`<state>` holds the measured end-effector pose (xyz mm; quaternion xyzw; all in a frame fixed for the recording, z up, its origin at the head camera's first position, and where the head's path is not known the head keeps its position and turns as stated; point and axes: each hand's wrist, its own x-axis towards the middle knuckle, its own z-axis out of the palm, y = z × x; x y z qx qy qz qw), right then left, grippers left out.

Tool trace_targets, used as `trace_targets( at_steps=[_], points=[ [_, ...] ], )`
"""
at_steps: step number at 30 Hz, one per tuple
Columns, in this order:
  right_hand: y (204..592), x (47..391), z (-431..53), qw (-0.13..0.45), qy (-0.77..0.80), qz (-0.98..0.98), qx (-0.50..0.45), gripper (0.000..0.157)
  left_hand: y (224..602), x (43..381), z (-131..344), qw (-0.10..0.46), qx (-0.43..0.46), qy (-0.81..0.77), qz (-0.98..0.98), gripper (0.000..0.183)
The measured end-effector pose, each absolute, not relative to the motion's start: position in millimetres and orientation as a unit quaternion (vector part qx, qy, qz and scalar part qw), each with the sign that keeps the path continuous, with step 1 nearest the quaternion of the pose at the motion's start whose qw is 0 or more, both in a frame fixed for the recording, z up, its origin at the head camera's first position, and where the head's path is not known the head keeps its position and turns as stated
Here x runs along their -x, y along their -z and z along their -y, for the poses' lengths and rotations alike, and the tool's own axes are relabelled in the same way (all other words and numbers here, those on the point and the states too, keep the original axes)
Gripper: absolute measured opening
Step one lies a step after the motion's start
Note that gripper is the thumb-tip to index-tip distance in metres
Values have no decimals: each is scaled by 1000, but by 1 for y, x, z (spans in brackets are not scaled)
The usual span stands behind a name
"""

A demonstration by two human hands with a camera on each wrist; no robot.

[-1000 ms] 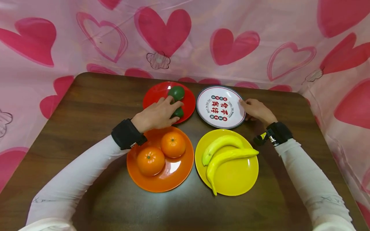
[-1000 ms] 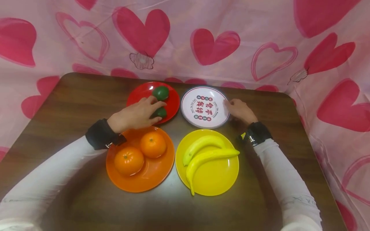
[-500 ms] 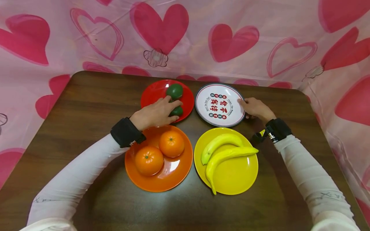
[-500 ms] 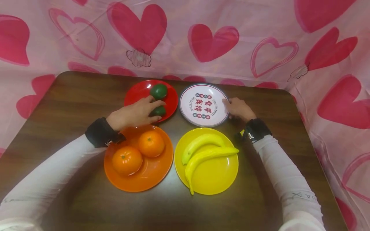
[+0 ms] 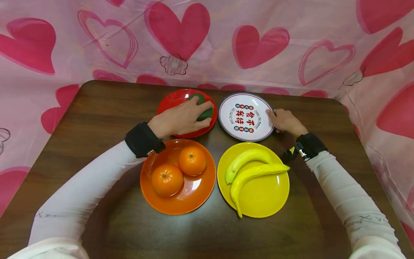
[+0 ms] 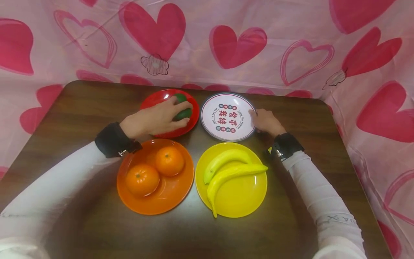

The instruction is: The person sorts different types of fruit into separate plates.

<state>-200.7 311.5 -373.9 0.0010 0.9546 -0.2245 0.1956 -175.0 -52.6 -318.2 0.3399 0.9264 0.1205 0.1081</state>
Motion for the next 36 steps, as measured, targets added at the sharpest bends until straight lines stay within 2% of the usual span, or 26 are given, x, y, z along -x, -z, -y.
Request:
trace_targets(
  at_steps=[7, 15, 23, 36],
  points=[
    [377, 201, -313, 180, 211, -961, 15, 64, 291, 180, 19, 74, -387, -108, -913, 57],
    [384, 202, -311, 180, 206, -962, 20, 65, 280, 193, -27, 94, -406, -67, -906, 59],
    [380, 199, -300, 191, 211, -959, 14, 63, 301, 207, -52, 147, -398, 5, -906, 63],
    [373, 202, -295, 192, 200, -961, 12, 58, 333, 199, -64, 213, -428, 24, -878, 67]
  ],
)
